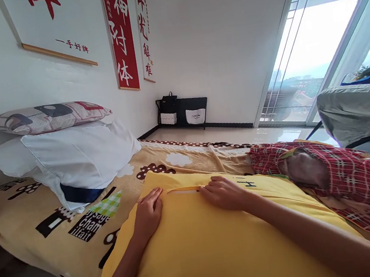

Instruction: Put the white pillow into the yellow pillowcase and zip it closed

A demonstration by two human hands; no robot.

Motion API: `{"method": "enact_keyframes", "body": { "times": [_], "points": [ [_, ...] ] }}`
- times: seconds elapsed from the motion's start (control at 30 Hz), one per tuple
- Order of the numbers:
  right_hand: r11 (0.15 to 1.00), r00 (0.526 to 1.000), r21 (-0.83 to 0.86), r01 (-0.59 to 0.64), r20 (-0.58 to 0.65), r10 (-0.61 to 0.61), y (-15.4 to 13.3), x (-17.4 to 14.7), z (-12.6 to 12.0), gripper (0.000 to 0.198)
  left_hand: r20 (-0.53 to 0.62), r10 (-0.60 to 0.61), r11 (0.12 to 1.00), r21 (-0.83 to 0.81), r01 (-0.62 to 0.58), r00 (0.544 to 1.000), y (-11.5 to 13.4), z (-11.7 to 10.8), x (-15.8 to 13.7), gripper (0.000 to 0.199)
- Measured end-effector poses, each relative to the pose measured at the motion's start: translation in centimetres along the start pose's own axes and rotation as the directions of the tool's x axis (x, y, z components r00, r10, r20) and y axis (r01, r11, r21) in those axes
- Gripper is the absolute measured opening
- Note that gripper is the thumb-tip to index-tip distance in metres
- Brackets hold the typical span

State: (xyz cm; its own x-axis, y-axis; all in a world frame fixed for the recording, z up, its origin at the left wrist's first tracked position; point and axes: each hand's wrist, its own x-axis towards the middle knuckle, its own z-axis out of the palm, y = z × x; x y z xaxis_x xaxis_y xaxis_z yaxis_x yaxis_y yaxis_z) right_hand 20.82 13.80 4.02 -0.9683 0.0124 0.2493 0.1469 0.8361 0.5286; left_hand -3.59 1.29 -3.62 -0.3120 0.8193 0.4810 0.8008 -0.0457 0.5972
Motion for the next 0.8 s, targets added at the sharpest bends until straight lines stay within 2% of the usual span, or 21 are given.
{"method": "enact_keyframes", "body": {
  "times": [0.17,0.27,0.57,0.7,0.77,0.8],
  "points": [
    [0.999,0.998,-0.042,-0.033,-0.053,0.031,1.8,-6.2,-0.4,0.035,-0.012,0.008,1.0,0.011,-0.008,1.0,-0.5,0.2,0.1,0.048],
    [0.991,0.999,-0.127,-0.038,-0.034,0.034,2.7,-10.1,-1.0,0.034,-0.008,0.003,1.0,0.023,-0.003,1.0,-0.8,0.3,0.1,0.051],
    [0.958,0.982,-0.246,-0.144,0.085,0.169,5.3,-21.0,-1.5,0.031,0.002,-0.019,0.999,0.039,0.019,1.0,-1.6,0.6,0.3,0.055],
    [0.94,0.931,-0.183,-0.287,0.178,0.319,5.7,-24.3,-1.3,0.033,-0.007,-0.005,0.999,0.048,0.006,1.0,-1.8,0.6,0.4,0.057],
    [0.898,0.867,-0.095,-0.43,0.235,0.44,5.5,-25.0,-1.5,0.035,-0.014,0.002,0.998,0.057,-0.002,1.0,-1.9,0.6,0.4,0.057],
    [0.845,0.81,-0.032,-0.534,0.265,0.523,5.3,-25.0,-1.6,0.035,-0.016,0.002,0.998,0.061,-0.001,1.0,-1.9,0.6,0.4,0.057]
  ]
}}
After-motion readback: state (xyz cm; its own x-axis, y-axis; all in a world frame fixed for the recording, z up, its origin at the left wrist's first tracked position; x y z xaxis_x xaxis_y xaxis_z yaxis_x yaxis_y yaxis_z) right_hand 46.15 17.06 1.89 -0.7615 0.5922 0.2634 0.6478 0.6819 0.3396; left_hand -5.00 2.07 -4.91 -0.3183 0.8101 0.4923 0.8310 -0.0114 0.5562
